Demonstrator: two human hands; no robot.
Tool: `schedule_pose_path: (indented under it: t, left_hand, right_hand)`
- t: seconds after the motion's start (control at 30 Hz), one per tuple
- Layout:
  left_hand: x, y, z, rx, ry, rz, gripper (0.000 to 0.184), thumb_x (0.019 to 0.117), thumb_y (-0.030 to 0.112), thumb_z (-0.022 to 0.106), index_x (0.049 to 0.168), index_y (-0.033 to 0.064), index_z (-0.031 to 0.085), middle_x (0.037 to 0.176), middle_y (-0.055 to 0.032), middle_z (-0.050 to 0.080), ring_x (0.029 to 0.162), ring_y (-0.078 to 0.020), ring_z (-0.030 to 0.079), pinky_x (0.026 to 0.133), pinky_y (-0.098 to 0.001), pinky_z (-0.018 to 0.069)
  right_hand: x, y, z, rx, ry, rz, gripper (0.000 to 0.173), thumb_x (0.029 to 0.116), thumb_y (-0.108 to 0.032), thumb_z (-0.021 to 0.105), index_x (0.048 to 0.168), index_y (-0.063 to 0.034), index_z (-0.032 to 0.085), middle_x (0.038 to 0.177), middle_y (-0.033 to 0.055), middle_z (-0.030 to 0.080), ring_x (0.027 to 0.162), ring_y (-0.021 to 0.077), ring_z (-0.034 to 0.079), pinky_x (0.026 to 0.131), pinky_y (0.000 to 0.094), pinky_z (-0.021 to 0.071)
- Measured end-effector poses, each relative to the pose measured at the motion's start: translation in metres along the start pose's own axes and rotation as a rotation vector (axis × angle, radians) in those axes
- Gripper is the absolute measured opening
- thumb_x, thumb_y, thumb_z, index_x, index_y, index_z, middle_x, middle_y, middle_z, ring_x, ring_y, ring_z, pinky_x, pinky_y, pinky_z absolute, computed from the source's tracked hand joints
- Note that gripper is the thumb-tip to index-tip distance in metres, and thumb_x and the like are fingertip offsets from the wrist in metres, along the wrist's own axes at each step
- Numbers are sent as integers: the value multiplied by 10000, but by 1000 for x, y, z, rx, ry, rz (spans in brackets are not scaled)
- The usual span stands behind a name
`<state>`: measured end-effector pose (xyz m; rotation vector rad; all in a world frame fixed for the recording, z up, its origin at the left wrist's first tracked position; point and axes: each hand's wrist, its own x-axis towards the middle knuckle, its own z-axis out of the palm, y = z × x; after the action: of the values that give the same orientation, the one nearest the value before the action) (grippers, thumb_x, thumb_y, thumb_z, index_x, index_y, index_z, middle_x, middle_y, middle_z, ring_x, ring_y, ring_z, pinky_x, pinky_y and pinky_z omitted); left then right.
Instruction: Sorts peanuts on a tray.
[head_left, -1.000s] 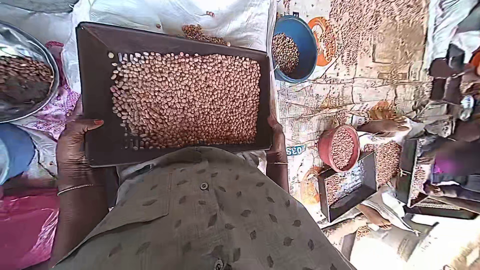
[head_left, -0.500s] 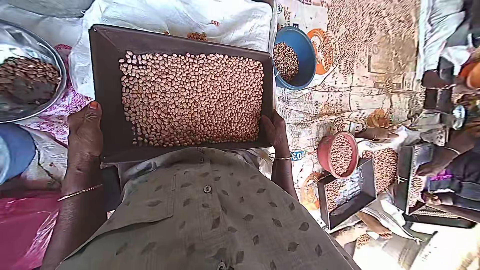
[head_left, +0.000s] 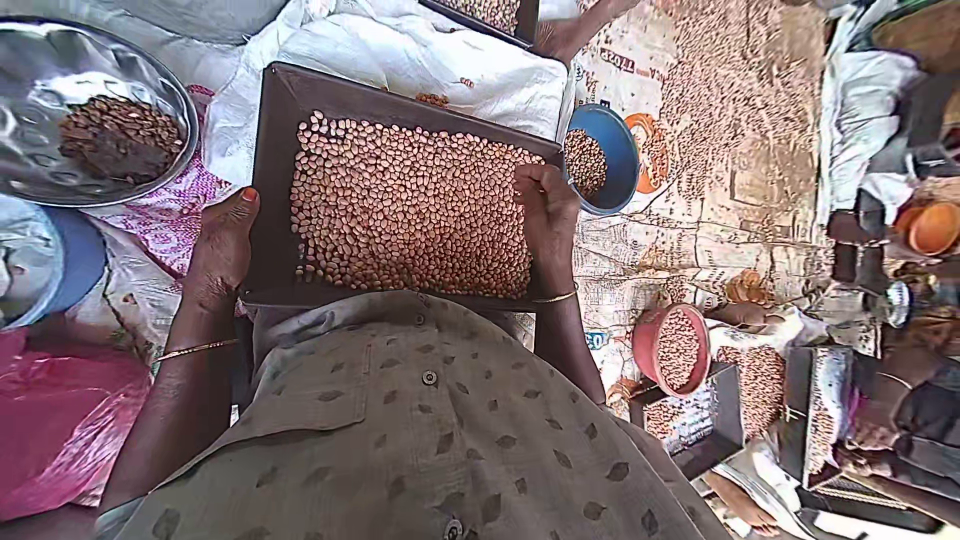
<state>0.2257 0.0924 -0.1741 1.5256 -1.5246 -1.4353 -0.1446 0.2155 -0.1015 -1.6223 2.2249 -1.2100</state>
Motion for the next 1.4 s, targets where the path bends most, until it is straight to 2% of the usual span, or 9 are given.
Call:
schedule_pose_path:
  t: [0.13, 0.3, 0.63, 0.77, 0.9, 1.03, 1.2, 1.3, 1.4]
  left_hand:
    - [0, 1, 1, -11, -1, 13, 498, 1107, 502, 318, 1195, 127, 634, 970, 30, 637, 844, 42, 608, 814, -273, 536]
    - [0, 2, 1, 6, 3, 6, 516, 1105, 513, 304, 1156, 122, 637, 939, 12, 631, 811, 9, 608, 788, -303, 536]
    - [12, 6, 3, -28, 5, 27, 385, 1103, 407, 355, 1072, 146, 637, 840, 129, 608, 751, 101, 599, 727, -169, 536]
    - [15, 6, 2, -4, -12, 32, 440, 1102, 415, 334, 1138, 96, 635, 935, 66, 600, 843, 79, 573, 824, -215, 505]
    - [17, 2, 1, -51, -19, 43, 382, 1103, 401, 350, 1076, 152, 638, 866, 122, 603, 789, 102, 594, 764, -173, 529]
    - [16, 1, 2, -40, -22, 55, 399, 1103, 416, 348, 1107, 142, 638, 902, 120, 607, 823, 114, 587, 799, -170, 521]
    - [15, 5, 1, -37, -24, 54, 409, 1102, 410, 334, 1120, 135, 635, 912, 116, 607, 825, 117, 584, 796, -166, 516]
    - [14, 5, 1, -47, -23, 49, 381, 1105, 394, 338, 1087, 152, 631, 870, 138, 595, 787, 122, 584, 756, -156, 520]
    - [15, 4, 1, -49, -26, 60, 375, 1103, 397, 347, 1063, 164, 638, 841, 152, 595, 761, 125, 586, 731, -146, 522]
  right_hand:
    - [43, -11, 55, 157, -214, -70, 227, 995, 9, 519, 1098, 28, 720, 1024, 155, 704, 868, 164, 687, 785, 307, 585]
    - [49, -10, 105, -240, -256, -172, 177, 960, -93, 640, 1070, -13, 753, 1036, 180, 690, 959, 319, 692, 821, 441, 581]
    - [43, -10, 115, -405, -249, -169, 203, 996, -71, 575, 1095, 48, 706, 1127, 244, 697, 1104, 403, 677, 918, 474, 565]
    - [55, 6, 97, 226, -158, 33, 176, 1031, -35, 505, 1078, 80, 629, 950, 145, 661, 775, 180, 655, 696, 311, 561]
    - [51, -11, 67, 802, -319, 369, 187, 1047, -95, 363, 1089, -69, 543, 941, 43, 665, 693, 116, 652, 577, 263, 555]
    - [21, -25, 73, 497, -603, 221, 145, 1030, -49, 508, 1016, 6, 641, 688, -14, 557, 521, 18, 464, 466, 168, 381]
    - [-8, -24, 90, -326, -599, -61, 277, 1013, -135, 543, 1226, -67, 707, 865, 170, 733, 758, 366, 719, 677, 558, 557]
    - [-16, -29, 94, -466, -549, -114, 307, 991, -137, 546, 1245, -54, 698, 793, 174, 715, 701, 386, 712, 601, 558, 540]
    - [-18, -28, 97, -510, -508, -145, 197, 993, -156, 543, 1065, -38, 684, 733, 144, 687, 680, 360, 711, 572, 526, 533]
